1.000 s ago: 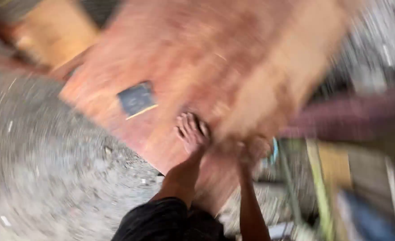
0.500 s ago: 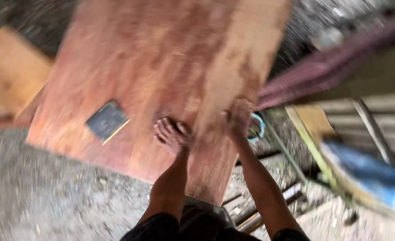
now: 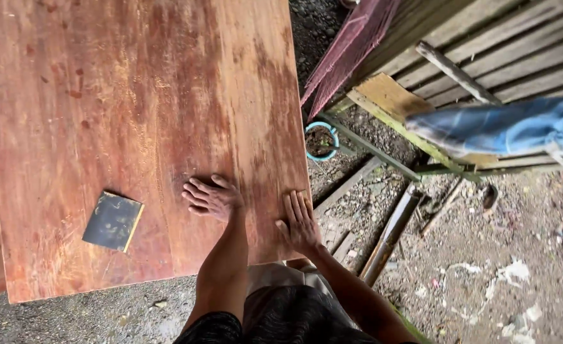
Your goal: The person sands a large wooden board using a sanding block. They move the block back and forth across the surface, focusing on different sections of the board. The person occasionally pauses to wipe the surface with their hand.
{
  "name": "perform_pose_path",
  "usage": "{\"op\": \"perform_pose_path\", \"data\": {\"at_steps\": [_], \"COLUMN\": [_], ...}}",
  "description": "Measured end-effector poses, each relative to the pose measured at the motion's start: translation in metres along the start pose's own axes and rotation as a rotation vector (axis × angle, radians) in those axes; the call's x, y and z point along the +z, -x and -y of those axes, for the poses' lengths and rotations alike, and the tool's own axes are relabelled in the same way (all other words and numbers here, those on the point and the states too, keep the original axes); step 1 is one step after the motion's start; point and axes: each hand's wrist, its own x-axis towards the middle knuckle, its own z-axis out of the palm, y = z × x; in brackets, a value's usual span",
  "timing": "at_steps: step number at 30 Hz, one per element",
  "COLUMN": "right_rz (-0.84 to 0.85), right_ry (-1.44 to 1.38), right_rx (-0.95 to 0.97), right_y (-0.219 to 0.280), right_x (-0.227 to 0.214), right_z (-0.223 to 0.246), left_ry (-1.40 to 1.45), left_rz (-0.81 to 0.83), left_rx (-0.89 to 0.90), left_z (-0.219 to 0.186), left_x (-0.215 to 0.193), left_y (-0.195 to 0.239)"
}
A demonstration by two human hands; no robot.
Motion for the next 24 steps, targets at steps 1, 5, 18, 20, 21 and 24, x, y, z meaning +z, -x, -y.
{"op": "perform_pose_path", "data": {"at_steps": [1,5,18,20,21,24], "right_rz": [0.021,0.057,0.013,0.099,0.103,0.029], "right_ry": [-0.017,-0.054,0.025,-0.104,-0.101,0.148], "right_rx": [0.002,0.015,-0.015,0.069,0.066,-0.041], "right_y": [0.016,0.055,0.009,0.047,0.032,-0.014], "right_x": [-0.006,-0.014,-0.015,-0.031,-0.020,0.010], "right_z": [0.004,0.010,0.011,0.023,0.015,-0.009], "left_ry": [0.002,0.010,-0.033,-0.043,-0.042,-0.015], "left_rz": [-0.057,-0.051,-0.102,0.352,0.356,0.136], "left_rx": [0.019,0.005,-0.065,-0.156,-0.160,-0.120], "left_z": [0.003,0.000,-0.004,-0.007,-0.008,-0.004], "left_x": [0.002,0.001,-0.001,-0.016,-0.010,0.000], "left_y": [0.001,-0.001,-0.006,-0.010,-0.011,-0.006]}}
